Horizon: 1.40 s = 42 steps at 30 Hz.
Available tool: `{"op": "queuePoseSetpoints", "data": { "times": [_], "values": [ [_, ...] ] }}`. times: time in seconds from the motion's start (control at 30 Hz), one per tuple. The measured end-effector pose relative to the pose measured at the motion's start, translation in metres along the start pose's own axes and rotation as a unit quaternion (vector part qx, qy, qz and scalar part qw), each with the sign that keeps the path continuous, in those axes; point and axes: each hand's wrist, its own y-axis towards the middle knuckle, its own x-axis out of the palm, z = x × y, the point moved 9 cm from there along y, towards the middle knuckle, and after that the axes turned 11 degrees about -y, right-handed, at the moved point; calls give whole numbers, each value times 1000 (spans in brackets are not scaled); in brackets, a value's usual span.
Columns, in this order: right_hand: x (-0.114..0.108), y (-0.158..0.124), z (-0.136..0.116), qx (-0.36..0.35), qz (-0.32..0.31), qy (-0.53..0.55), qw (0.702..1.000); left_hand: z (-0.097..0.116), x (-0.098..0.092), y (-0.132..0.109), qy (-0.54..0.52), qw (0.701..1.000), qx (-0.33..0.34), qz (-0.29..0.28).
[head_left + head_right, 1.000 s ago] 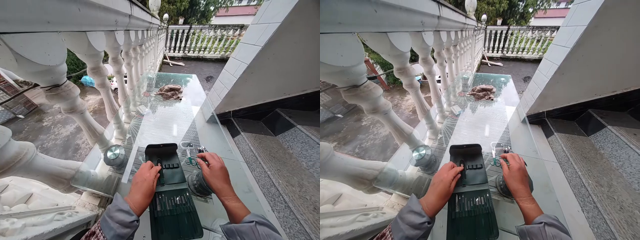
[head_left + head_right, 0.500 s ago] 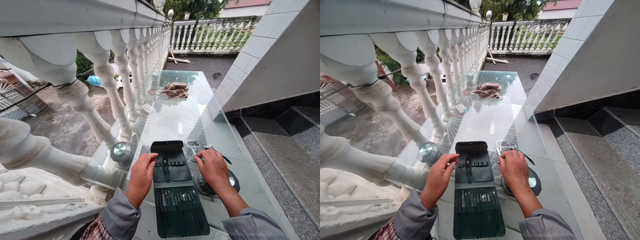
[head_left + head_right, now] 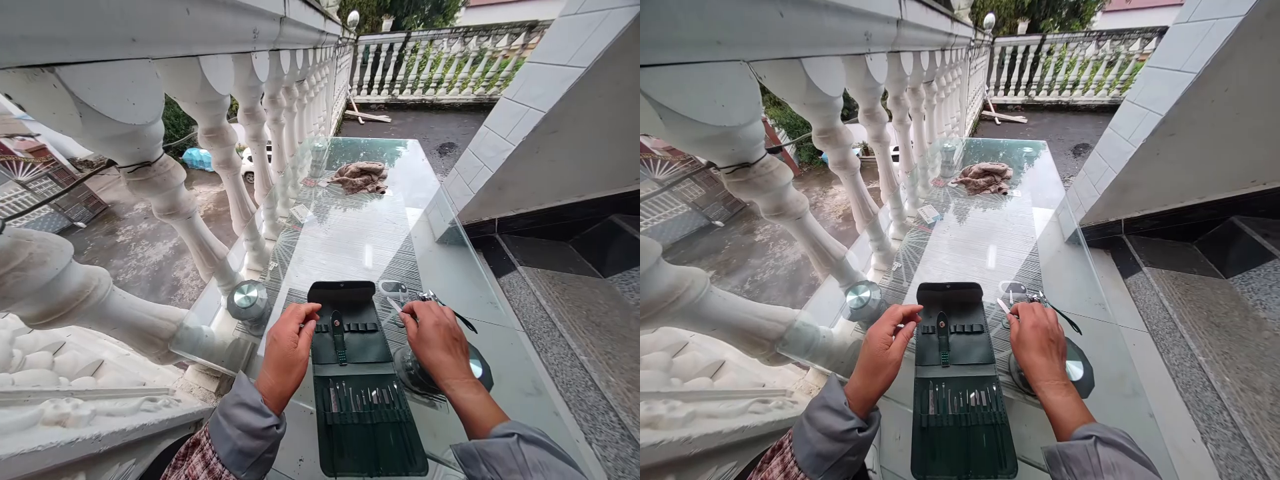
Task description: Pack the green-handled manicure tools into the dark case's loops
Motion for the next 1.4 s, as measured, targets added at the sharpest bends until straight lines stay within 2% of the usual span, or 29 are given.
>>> {"op": "queuePoseSetpoints", "data": {
  "times": [0.63,1.13,1.23,1.3,1.4],
  "values": [
    [7,1,-4,3,-67,24,997,-1,6,-1,17,1000,-3,-23],
    [-1,-2,-8,-51,20,26,998,2,7,-3,28,999,8,-27],
    [-6,-2,-7,-42,39,70,996,3,7,-4,27,999,13,-26],
    [-15,-2,-3,-20,73,138,988,3,7,-4,26,999,11,-25],
    [-28,-8,-1,26,107,285,952,5,8,-5,13,999,7,-30]
  ]
}}
